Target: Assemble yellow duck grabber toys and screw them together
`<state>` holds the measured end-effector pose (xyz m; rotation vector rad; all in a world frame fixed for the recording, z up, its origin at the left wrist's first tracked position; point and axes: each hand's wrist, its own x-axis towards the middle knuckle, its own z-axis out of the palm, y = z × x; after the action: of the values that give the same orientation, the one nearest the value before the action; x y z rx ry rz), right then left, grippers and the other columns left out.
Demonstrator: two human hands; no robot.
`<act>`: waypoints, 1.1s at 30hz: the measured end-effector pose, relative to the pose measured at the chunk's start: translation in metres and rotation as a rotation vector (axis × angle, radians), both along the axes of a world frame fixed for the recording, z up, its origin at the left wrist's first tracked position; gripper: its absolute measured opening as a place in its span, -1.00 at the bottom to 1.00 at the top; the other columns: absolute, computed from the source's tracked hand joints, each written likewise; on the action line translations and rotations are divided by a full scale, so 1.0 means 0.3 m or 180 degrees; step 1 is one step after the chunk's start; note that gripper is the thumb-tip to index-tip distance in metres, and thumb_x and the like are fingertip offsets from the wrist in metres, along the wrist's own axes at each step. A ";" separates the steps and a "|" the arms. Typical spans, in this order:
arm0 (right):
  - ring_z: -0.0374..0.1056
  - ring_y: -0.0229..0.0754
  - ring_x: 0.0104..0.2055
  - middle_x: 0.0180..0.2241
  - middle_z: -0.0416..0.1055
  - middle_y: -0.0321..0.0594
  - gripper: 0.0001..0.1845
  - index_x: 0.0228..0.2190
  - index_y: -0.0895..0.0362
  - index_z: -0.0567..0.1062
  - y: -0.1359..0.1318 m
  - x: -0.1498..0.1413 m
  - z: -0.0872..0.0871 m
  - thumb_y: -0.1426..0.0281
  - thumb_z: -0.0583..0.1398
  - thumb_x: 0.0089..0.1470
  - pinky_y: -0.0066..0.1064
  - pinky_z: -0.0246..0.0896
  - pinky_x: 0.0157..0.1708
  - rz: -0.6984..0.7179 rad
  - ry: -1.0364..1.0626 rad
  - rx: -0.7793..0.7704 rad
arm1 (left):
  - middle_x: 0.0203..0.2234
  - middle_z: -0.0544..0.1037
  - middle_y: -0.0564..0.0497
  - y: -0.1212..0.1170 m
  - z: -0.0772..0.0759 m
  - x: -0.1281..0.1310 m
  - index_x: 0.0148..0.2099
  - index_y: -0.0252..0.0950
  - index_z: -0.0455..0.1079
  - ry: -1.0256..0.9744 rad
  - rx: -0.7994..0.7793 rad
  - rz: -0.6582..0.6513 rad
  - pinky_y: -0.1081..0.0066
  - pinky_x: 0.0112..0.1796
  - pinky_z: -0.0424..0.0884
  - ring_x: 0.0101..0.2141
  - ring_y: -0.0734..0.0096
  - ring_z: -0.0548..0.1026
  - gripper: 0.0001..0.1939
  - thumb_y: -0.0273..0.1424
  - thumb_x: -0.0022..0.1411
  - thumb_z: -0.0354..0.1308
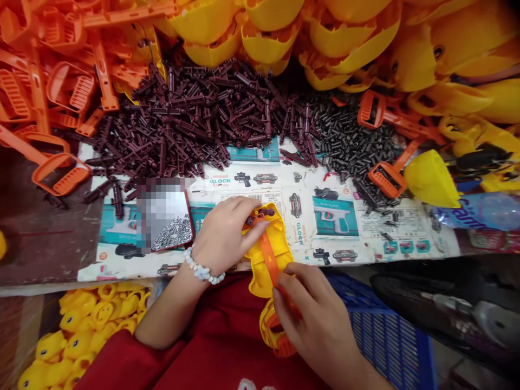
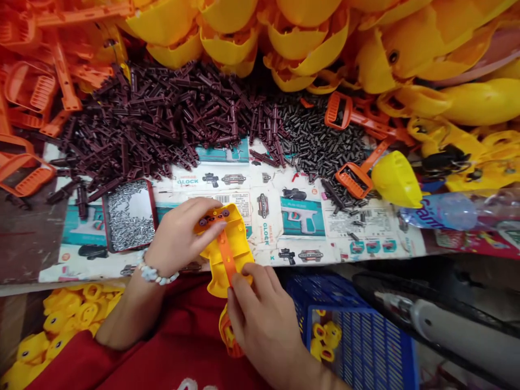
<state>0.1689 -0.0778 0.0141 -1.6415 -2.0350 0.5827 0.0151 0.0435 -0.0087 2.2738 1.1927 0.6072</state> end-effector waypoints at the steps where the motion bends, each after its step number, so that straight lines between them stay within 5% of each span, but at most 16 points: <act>1: 0.16 -0.18 -0.30 -0.27 0.22 -0.14 -0.85 -0.33 0.22 0.34 0.004 0.008 0.003 0.51 -0.01 0.21 -0.38 0.11 -0.29 0.0025 -0.0095 0.0060 | -0.25 0.54 -0.08 -0.002 -0.001 0.003 -0.10 -0.35 0.35 -0.0015 -0.0063 0.0037 0.30 -0.22 0.43 -0.24 0.28 0.49 -0.75 -0.30 0.26 0.05; 6: 0.09 -0.16 -0.35 -0.37 0.20 -0.14 -0.77 -0.44 0.24 0.34 0.031 0.041 0.019 0.55 -0.05 0.19 -0.36 0.03 -0.35 0.0577 -0.0305 0.0025 | -0.25 0.55 -0.04 -0.009 0.009 0.016 -0.12 -0.31 0.35 -0.0075 -0.0241 0.0163 0.35 -0.24 0.45 -0.25 0.33 0.52 -0.79 -0.33 0.25 0.05; 11: 0.08 -0.16 -0.36 -0.40 0.20 -0.21 -0.87 -0.50 0.20 0.32 0.030 0.057 0.016 0.60 0.19 -0.08 -0.37 0.03 -0.39 0.1505 -0.0587 -0.0353 | -0.26 0.54 -0.03 -0.035 0.027 0.011 -0.14 -0.29 0.36 -0.0155 -0.0390 -0.0439 0.39 -0.29 0.46 -0.28 0.35 0.52 -0.80 -0.29 0.27 0.03; 17: 0.10 -0.12 -0.38 -0.43 0.22 -0.18 -0.85 -0.50 0.21 0.30 -0.017 0.031 -0.010 0.59 0.18 -0.18 -0.36 0.05 -0.41 0.1475 -0.1056 0.0087 | -0.24 0.54 -0.07 -0.070 0.027 0.007 -0.10 -0.32 0.35 -0.0020 -0.0145 -0.0574 0.33 -0.32 0.49 -0.29 0.28 0.53 -0.76 -0.31 0.27 0.01; 21: 0.12 -0.21 -0.42 -0.46 0.24 -0.24 -0.87 -0.52 0.19 0.29 0.022 0.060 0.006 0.53 0.13 0.04 -0.43 0.03 -0.44 0.1532 -0.0571 -0.0165 | -0.26 0.55 -0.07 -0.063 0.012 0.004 -0.11 -0.33 0.37 0.0099 -0.0107 -0.0475 0.34 -0.35 0.48 -0.31 0.29 0.54 -0.78 -0.34 0.28 0.00; 24: 0.20 -0.32 -0.42 -0.48 0.26 -0.31 -0.69 -0.50 0.17 0.32 0.150 0.152 0.011 0.44 -0.05 0.25 -0.52 0.11 -0.41 0.0864 -0.0244 0.0374 | -0.30 0.57 -0.02 -0.052 -0.001 -0.002 -0.13 -0.29 0.38 0.0125 -0.0254 -0.0431 0.40 -0.38 0.45 -0.37 0.35 0.54 -0.80 -0.33 0.28 0.01; 28: 0.21 -0.10 -0.29 -0.35 0.29 -0.09 -0.83 -0.34 0.26 0.42 0.397 0.306 -0.056 0.45 0.05 0.15 -0.32 0.12 -0.26 -0.0608 -0.0924 0.0758 | -0.33 0.58 -0.02 -0.047 -0.003 -0.011 -0.14 -0.30 0.40 0.0113 -0.0058 -0.0393 0.42 -0.40 0.43 -0.40 0.36 0.55 -0.76 -0.30 0.30 -0.02; 33: 0.23 0.00 -0.19 -0.29 0.32 -0.08 -0.72 -0.26 0.25 0.51 0.578 0.394 -0.140 0.58 0.09 -0.03 -0.25 0.17 -0.18 -0.0510 -0.1362 0.0393 | -0.30 0.59 -0.04 -0.037 0.010 -0.031 -0.16 -0.31 0.41 0.0174 0.0087 -0.0114 0.43 -0.36 0.44 -0.35 0.34 0.56 -0.76 -0.31 0.29 -0.01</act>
<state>0.2870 0.0956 -0.0281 -1.9564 -2.1426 0.0465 0.0059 0.0323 -0.0058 2.3432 1.1735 0.5544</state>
